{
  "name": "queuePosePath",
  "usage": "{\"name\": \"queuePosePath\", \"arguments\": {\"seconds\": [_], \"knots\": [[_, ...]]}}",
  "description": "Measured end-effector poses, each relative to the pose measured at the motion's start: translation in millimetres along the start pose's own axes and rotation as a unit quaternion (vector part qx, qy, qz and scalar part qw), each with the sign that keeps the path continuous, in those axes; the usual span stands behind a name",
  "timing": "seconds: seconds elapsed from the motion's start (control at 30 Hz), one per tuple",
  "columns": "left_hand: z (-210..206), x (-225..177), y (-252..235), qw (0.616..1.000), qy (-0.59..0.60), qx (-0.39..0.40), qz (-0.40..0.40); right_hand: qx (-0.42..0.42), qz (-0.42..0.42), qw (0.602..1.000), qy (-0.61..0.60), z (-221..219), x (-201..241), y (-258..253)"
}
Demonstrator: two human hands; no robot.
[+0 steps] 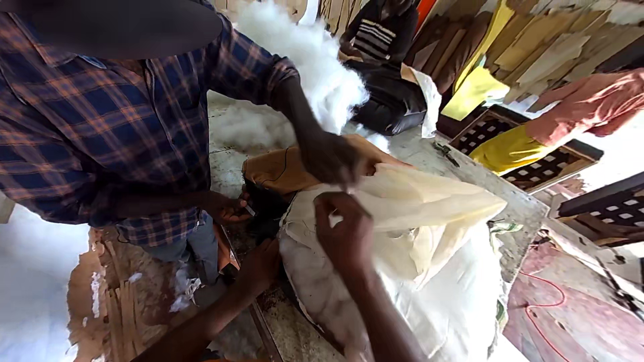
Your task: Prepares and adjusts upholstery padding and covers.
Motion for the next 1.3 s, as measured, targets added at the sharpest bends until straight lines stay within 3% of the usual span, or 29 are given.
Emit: {"name": "queuePosePath", "arguments": {"seconds": [0.07,0.17,0.27,0.37,0.5,0.6,0.77,0.83,0.9,1.0,1.07,1.17,1.23,1.3], "knots": [[5,-4,4,1.000,0.003,-0.018,-0.011,-0.015,0.016,0.996,0.081,33,-12,-28],[10,-7,6,0.999,0.005,-0.030,-0.020,0.060,-0.079,0.977,0.191,61,-81,-37],[11,-6,6,0.999,0.006,-0.036,-0.021,0.133,-0.177,0.946,0.236,82,-166,11],[8,-4,8,0.999,0.014,-0.044,-0.024,0.136,-0.186,0.941,0.248,105,-225,72],[18,-15,8,0.997,0.018,-0.049,-0.055,0.086,-0.098,0.948,0.291,137,-219,105],[26,-22,8,0.996,0.028,-0.049,-0.067,0.054,-0.090,0.942,0.319,144,-223,106],[22,-17,7,0.997,0.027,-0.043,-0.050,0.181,-0.172,0.944,0.214,96,-270,109],[23,-14,6,0.997,0.029,-0.044,-0.052,0.219,-0.225,0.927,0.205,108,-246,88],[29,-17,6,0.996,0.035,-0.048,-0.062,0.178,-0.248,0.923,0.234,135,-191,62],[37,-23,4,0.995,0.038,-0.063,-0.074,0.005,-0.091,0.970,0.227,147,-89,19],[39,-24,4,0.994,0.043,-0.073,-0.073,0.028,-0.032,0.989,0.141,105,-51,0],[38,-22,5,0.992,0.061,-0.080,-0.076,0.164,-0.042,0.985,0.042,3,-27,-19],[38,-22,5,0.989,0.085,-0.088,-0.086,0.231,-0.047,0.966,0.103,-56,-27,-20],[36,-20,3,0.987,0.089,-0.092,-0.093,0.242,-0.030,0.952,0.186,-91,-40,-14]]}}
Point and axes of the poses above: each hand's wrist, its own y-axis away from the middle knuckle, its own z-axis out of the back of the hand, x = y × z, the point moved 9 cm from there along -y, towards the middle knuckle, and after that the axes turned 8 degrees about x, right-handed, at the moved point
